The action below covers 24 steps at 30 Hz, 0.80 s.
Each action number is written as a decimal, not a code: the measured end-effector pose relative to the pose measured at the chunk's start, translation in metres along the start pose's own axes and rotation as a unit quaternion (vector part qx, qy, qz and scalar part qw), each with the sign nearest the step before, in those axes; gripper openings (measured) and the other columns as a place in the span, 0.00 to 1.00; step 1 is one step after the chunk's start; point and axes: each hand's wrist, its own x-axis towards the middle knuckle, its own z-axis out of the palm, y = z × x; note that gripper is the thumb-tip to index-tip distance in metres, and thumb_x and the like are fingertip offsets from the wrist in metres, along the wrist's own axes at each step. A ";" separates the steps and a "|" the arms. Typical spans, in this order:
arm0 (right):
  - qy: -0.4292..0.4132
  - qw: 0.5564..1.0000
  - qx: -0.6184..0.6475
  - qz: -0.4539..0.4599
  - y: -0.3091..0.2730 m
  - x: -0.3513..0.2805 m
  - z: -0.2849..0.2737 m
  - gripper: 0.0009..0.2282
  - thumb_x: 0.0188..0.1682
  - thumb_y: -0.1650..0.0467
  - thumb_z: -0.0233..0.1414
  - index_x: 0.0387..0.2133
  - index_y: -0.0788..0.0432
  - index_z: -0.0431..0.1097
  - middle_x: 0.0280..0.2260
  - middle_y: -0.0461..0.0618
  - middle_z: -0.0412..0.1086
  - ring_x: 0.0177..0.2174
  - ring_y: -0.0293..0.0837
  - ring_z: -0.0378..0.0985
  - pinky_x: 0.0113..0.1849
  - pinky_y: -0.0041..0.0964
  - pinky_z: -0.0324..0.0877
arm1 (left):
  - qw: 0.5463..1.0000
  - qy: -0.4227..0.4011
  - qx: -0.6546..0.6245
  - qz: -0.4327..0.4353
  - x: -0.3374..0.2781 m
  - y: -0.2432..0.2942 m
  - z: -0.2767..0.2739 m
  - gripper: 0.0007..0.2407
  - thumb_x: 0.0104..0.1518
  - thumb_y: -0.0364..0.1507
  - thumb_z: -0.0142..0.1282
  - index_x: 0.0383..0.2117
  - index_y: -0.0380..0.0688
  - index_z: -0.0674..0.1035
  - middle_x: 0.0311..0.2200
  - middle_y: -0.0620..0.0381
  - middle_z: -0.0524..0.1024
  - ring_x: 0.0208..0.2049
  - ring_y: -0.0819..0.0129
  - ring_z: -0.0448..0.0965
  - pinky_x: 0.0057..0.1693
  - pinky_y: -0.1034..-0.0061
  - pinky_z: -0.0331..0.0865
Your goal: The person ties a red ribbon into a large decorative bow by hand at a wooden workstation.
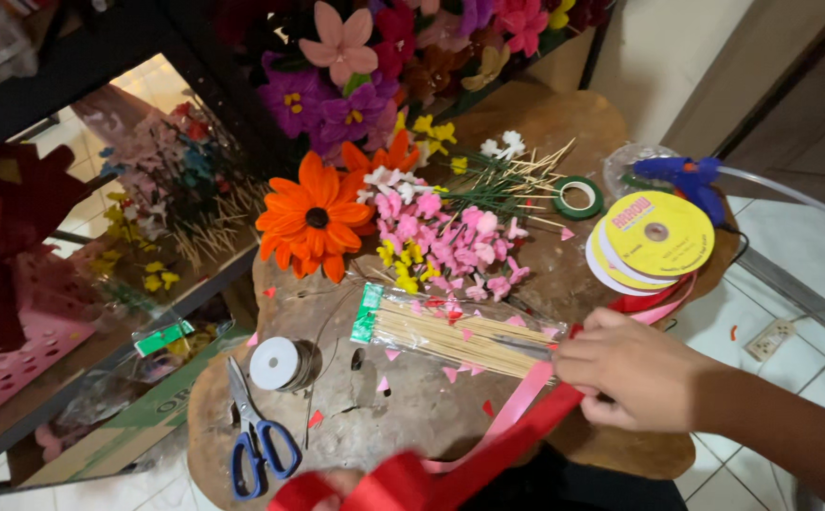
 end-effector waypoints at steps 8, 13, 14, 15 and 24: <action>-0.034 0.996 -0.060 0.051 0.032 0.014 0.009 0.11 0.36 0.61 0.62 0.25 0.49 0.69 0.28 0.41 0.73 0.29 0.46 0.71 0.42 0.44 0.58 | 0.987 0.153 -0.034 0.025 -0.002 0.002 0.009 0.15 0.52 0.29 0.56 0.47 0.53 0.72 0.46 0.21 0.70 0.37 0.34 0.76 0.43 0.63 0.75; -0.123 0.984 -0.053 0.113 0.054 0.009 0.005 0.21 0.38 0.46 0.62 0.36 0.42 0.72 0.32 0.35 0.73 0.35 0.40 0.72 0.47 0.42 0.57 | 0.966 0.250 -0.058 0.042 -0.011 -0.001 0.013 0.18 0.51 0.30 0.53 0.51 0.54 0.73 0.42 0.23 0.74 0.31 0.36 0.77 0.39 0.61 0.75; -0.117 0.983 -0.023 0.140 0.057 0.006 0.002 0.23 0.36 0.43 0.61 0.32 0.42 0.72 0.30 0.35 0.73 0.34 0.39 0.73 0.45 0.40 0.58 | 0.956 0.282 -0.068 0.045 -0.014 -0.002 0.014 0.19 0.51 0.30 0.52 0.53 0.54 0.74 0.40 0.24 0.75 0.29 0.37 0.78 0.38 0.60 0.75; -0.111 0.980 0.008 0.163 0.061 0.005 -0.001 0.25 0.34 0.39 0.59 0.29 0.42 0.72 0.28 0.36 0.72 0.33 0.38 0.74 0.43 0.37 0.59 | 0.944 0.316 -0.078 0.051 -0.020 -0.003 0.016 0.21 0.51 0.30 0.51 0.54 0.55 0.75 0.38 0.25 0.77 0.28 0.38 0.78 0.37 0.59 0.75; 0.003 0.933 -0.008 0.359 0.038 0.003 -0.043 0.14 0.43 0.58 0.56 0.44 0.33 0.73 0.36 0.30 0.80 0.31 0.36 0.81 0.46 0.35 0.59 | 0.963 0.245 0.108 -0.017 0.056 -0.032 0.044 0.04 0.53 0.23 0.59 0.24 0.37 0.75 0.32 0.35 0.83 0.31 0.56 0.83 0.43 0.63 0.79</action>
